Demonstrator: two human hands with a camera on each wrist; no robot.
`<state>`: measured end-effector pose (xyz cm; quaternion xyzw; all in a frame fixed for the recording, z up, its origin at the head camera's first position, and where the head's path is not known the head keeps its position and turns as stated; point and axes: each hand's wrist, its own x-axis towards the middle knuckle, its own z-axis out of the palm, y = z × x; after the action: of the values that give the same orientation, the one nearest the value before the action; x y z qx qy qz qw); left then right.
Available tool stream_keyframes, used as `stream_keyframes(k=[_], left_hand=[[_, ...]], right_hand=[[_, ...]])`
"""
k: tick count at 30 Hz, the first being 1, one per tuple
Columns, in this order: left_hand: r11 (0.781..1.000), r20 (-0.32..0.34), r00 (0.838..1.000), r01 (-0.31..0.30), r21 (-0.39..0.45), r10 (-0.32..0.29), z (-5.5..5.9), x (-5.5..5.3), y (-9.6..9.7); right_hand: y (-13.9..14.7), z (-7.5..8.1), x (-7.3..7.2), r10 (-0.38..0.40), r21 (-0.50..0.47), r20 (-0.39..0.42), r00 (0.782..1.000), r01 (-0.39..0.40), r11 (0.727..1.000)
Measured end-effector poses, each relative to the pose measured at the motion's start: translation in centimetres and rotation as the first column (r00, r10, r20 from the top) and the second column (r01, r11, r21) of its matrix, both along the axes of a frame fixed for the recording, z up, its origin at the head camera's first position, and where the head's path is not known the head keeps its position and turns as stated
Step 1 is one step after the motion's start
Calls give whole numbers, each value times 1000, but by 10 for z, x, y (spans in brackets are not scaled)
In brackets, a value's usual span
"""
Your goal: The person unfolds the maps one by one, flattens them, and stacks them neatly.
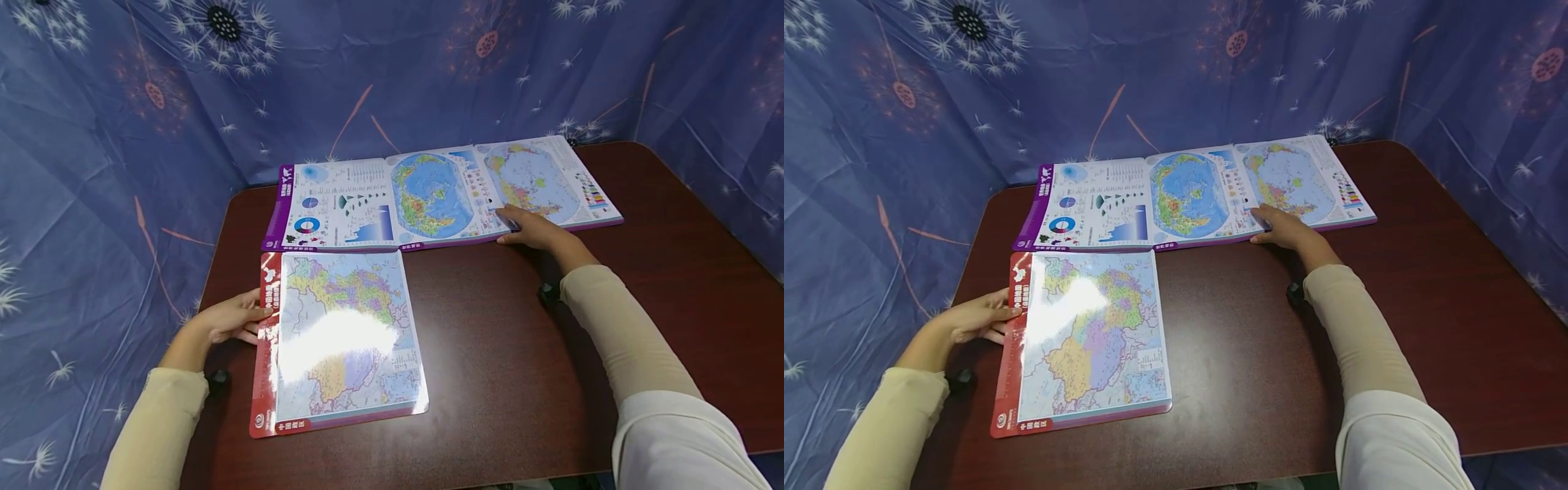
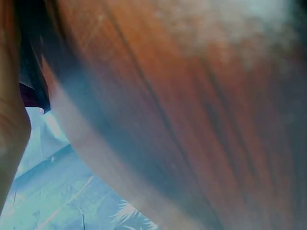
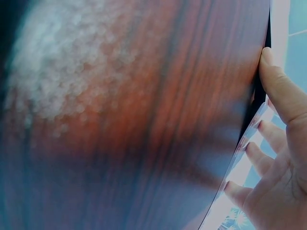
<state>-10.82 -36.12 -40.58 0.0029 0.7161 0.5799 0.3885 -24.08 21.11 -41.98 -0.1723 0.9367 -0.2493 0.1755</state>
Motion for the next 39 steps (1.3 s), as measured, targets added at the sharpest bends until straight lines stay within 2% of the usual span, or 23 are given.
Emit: stream_keyframes(k=[7, 10, 13, 20, 27, 31, 35, 37, 39], left_hand=[[995, -8, 1000, 15, 94, -14, -1, 5, -6], [993, -47, 999, -14, 117, 20, -1, 4, -6], [989, -109, 991, -64, 136, 79, 0, 2, -5], [962, -218, 949, -185, 199, 227, 1, -9, 11], [913, -222, 908, -285, 291, 354, 11, -21, 34], [882, -219, 884, -329, 338, 414, 20, -24, 49], [846, -210, 851, -390, 362, 482, 22, -28, 60], [828, -207, 832, -420, 372, 515, 20, -31, 64], [810, -203, 818, -436, 391, 538, 18, -35, 68]], right_hand=[[-1, 1, -1, 5, 6, -14, 1000, -5, 1000], [0, 2, -1, 1, 5, -13, 1000, -1, 1000], [0, 1, -2, -1, 1, -9, 1000, 1, 1000], [1, 0, -3, -25, -5, 11, 1000, 25, 1000], [-1, 2, -2, -54, 4, 22, 998, 54, 999], [-4, 5, -2, -103, -50, 33, 994, 104, 993], [-18, 14, 1, -157, -213, -1, 988, 154, 965], [-31, 20, 5, -175, -327, -2, 985, 164, 930], [-46, 26, 10, -163, -462, 23, 986, 155, 873]])
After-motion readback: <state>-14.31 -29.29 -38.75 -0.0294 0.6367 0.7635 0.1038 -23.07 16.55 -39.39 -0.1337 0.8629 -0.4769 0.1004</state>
